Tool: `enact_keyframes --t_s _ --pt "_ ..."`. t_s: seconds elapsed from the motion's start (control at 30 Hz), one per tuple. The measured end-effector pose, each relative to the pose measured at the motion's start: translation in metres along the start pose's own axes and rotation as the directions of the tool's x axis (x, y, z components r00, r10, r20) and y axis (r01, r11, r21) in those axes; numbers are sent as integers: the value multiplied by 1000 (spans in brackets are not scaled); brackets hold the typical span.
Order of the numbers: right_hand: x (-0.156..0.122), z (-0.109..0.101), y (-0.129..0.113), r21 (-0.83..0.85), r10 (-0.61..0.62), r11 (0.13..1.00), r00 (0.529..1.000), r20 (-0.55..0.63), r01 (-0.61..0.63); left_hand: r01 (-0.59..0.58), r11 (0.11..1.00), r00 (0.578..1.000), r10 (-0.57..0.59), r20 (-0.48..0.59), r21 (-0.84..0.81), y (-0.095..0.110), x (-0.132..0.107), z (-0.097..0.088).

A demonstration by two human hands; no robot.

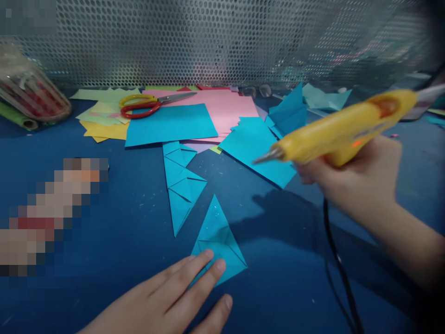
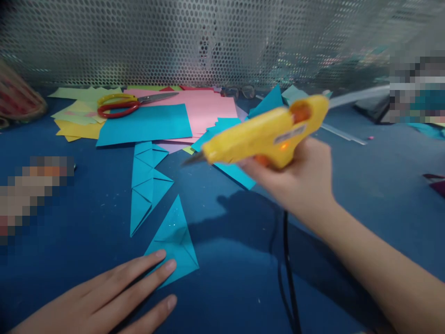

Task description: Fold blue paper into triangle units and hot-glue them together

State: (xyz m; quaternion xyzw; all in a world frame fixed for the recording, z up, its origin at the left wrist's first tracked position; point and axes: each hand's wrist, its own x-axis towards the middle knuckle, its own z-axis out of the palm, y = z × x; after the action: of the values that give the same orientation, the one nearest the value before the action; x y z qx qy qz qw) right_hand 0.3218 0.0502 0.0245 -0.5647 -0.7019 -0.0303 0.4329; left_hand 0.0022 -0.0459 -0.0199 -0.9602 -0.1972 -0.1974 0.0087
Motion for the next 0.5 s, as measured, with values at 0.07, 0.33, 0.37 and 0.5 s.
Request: enact_keyframes --t_s 0.07,0.33,0.37,0.5 --pt "14 -11 10 135 221 967 975 -21 -217 -15 1000 999 14 46 20 -1 1 -3" --pt "50 -49 97 -491 758 560 651 -21 -668 12 999 999 -10 -41 42 3 -2 5" --pt "49 -49 108 -549 765 526 643 -29 -650 28 999 998 -27 -48 34 5 -3 8" --pt "46 -49 143 -700 729 502 685 25 -508 43 999 999 -42 -32 4 8 -9 17"
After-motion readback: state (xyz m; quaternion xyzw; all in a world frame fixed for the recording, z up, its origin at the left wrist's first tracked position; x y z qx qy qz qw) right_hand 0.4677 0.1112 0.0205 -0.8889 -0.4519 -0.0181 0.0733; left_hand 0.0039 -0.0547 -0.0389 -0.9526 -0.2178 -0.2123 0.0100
